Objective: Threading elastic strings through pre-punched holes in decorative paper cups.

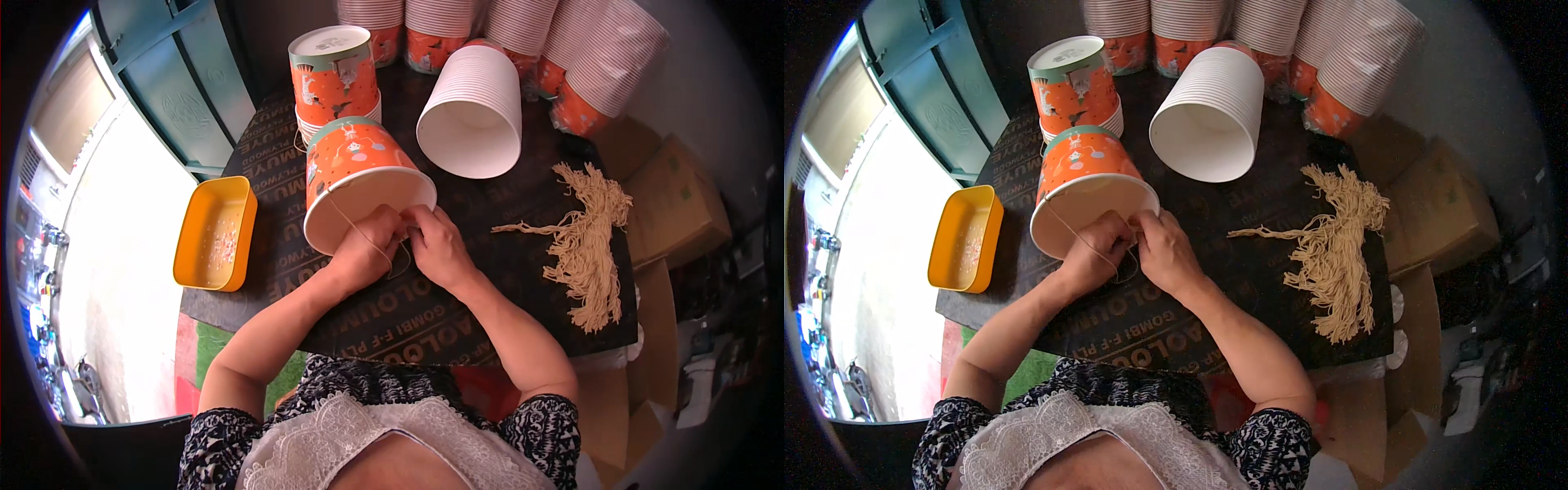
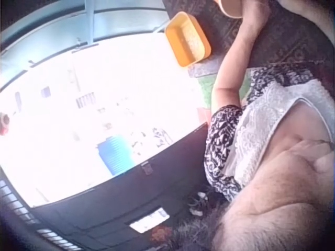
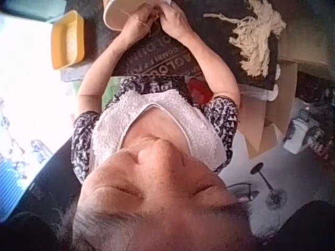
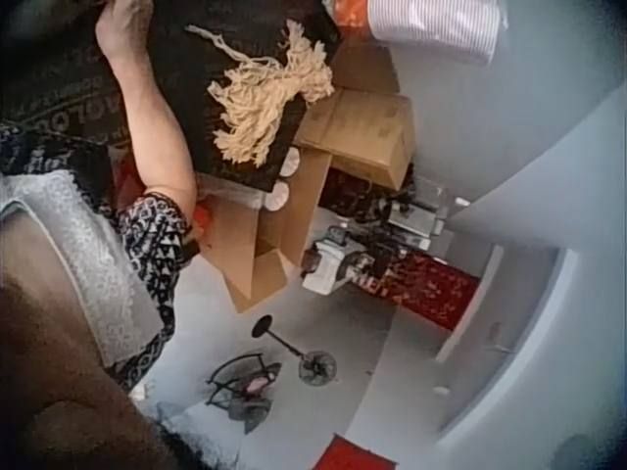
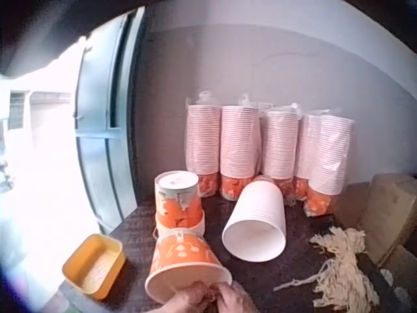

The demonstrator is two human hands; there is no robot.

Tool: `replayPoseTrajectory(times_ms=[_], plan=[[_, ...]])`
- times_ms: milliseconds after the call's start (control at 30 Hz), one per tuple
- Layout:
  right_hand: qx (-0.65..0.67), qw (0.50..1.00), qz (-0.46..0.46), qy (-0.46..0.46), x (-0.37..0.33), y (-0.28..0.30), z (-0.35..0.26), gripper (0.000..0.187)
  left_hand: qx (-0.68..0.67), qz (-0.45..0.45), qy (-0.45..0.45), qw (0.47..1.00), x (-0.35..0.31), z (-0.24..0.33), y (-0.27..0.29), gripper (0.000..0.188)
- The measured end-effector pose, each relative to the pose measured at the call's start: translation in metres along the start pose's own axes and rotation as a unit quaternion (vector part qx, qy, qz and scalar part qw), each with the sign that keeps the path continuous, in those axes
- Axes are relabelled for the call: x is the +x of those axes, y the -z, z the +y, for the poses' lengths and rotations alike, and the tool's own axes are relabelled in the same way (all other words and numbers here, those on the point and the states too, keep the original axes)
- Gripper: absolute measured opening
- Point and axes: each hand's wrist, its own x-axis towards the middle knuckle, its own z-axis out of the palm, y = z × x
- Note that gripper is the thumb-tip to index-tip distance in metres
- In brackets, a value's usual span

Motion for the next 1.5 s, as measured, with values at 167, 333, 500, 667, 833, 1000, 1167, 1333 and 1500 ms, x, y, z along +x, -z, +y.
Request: replayPoseTrajectory(times_ms=[167, 333, 500, 667, 833, 1000, 1167, 1333, 1500], plan=[[-0.002, 1.0, -0.004, 0.017, 0.0, -0.002, 0.003, 0.027, 0.081, 0.03, -0.062, 0.994, 0.0, -0.007, -0.005, 0.017], [-0.004, 1.0, -0.008, 0.008, 0.0, -0.001, 0.001, 0.028, 0.157, 0.018, -0.063, 0.985, -0.007, -0.014, -0.009, 0.016], [-0.005, 1.0, -0.009, 0.003, 0.001, 0.003, -0.004, 0.027, 0.157, 0.022, -0.051, 0.986, -0.007, -0.008, -0.01, 0.017], [0.03, 0.999, -0.014, 0.042, 0.005, 0.007, -0.004, 0.024, 0.167, -0.013, -0.038, 0.985, -0.01, -0.01, -0.011, 0.016], [0.072, 0.994, -0.081, -0.005, 0.007, 0.015, -0.003, 0.024, 0.133, -0.003, -0.031, 0.991, -0.011, -0.013, -0.011, 0.019], [0.061, 0.992, -0.11, -0.023, 0.007, 0.018, -0.001, 0.024, 0.137, 0.018, -0.079, 0.987, -0.01, -0.014, -0.009, 0.018], [0.064, 0.993, -0.097, -0.032, 0.007, 0.017, -0.006, 0.024, 0.142, 0.008, -0.073, 0.987, -0.009, -0.01, -0.007, 0.016], [0.098, 0.986, -0.131, -0.012, 0.01, 0.02, -0.004, 0.02, 0.138, 0.019, -0.081, 0.987, -0.009, -0.013, -0.008, 0.02], [0.086, 0.987, -0.13, -0.03, 0.009, 0.02, -0.004, 0.014, 0.111, 0.02, -0.046, 0.993, -0.008, -0.012, -0.009, 0.019]])
